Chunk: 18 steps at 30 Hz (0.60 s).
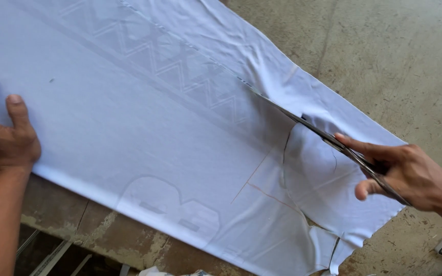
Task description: The person uses a ruler and orange chalk to mark measurements on a piece of white fabric, then uses large shears to cut along the marked lines.
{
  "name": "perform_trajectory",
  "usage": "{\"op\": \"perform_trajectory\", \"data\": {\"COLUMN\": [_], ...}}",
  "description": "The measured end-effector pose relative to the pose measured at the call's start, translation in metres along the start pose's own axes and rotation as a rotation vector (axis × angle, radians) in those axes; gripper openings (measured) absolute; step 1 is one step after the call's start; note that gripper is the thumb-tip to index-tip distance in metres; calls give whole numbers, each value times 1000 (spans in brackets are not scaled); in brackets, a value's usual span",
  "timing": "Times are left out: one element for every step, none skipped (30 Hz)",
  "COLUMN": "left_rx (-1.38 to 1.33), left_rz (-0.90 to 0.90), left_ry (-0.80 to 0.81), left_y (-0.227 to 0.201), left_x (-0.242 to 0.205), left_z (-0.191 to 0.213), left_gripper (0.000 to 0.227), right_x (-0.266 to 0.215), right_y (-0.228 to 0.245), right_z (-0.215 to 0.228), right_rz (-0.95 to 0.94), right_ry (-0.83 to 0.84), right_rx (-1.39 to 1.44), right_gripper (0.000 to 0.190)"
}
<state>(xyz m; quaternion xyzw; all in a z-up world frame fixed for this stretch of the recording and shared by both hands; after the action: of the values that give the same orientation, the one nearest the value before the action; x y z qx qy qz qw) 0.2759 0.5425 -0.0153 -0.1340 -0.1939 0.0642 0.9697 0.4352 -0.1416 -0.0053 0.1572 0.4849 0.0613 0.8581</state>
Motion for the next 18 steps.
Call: {"op": "perform_trajectory", "data": {"left_rx": [4, -1, -6, -6, 3, 15, 18, 21, 24, 25, 92, 167, 176, 168, 161, 156, 142, 134], "left_rz": [6, -13, -31, -31, -47, -60, -55, -61, -67, -62, -60, -61, -59, -47, -34, -28, -21, -13], "left_ry": [1, -8, -18, -28, -47, -61, -69, -77, -85, -87, -75, -76, -91, -103, -116, -106, -99, -106], "left_y": [1, -2, -5, -7, -11, -14, -13, -14, -16, -17, -18, -17, -14, -12, -11, -10, -10, -8], "left_x": [1, 2, 4, 6, 7, 7, 12, 12, 11, 10, 9, 12, 15, 13, 10, 9, 9, 11], "left_z": [3, 3, 4, 6, 8, 12, 12, 14, 15, 16, 16, 17, 15, 15, 14, 14, 14, 14], "left_gripper": [40, 43, 47, 47, 47, 47, 47, 47, 48, 48, 50, 52, 52, 52, 52, 52, 53, 54], "right_x": [6, 11, 16, 18, 21, 24, 28, 27, 26, 23, 20, 23, 28, 29, 30, 33, 37, 45], "right_y": [12, 23, 35, 31, 27, 24, 24, 21, 17, 22, 26, 34, 51, 62, 72, 80, 89, 100], "right_z": [0, 2, 4, 3, 1, -1, 0, 2, 3, 7, 9, 13, 16, 14, 11, 8, 6, 9], "right_rz": [3, 17, 31, 35, 34, 35, 40, 25, 9, 10, 11, 24, 37, -7, -52, -60, -44, -17], "right_ry": [5, -10, -25, -33, -30, -22, -24, -56, -88, -87, -68, -59, -68, -32, 3, 12, 6, -11], "right_rx": [-4, -4, -5, -10, 16, 42, 35, 28, 20, 15, 23, 31, 26, 19, 13, 10, 16, 18], "right_gripper": [112, 109, 107, 107, 105, 104, 104, 102, 101, 101, 103, 104, 104, 107, 111, 111, 109, 107]}}
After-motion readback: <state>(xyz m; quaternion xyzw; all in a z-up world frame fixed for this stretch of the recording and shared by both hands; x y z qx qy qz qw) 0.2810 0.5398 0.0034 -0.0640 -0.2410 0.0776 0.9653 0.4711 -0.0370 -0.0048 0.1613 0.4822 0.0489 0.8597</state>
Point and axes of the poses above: each hand's wrist, its own x-axis towards the middle knuckle, its own z-axis out of the back of the hand, y = z × x, the point moved 9 cm from there along x, towards the middle knuckle
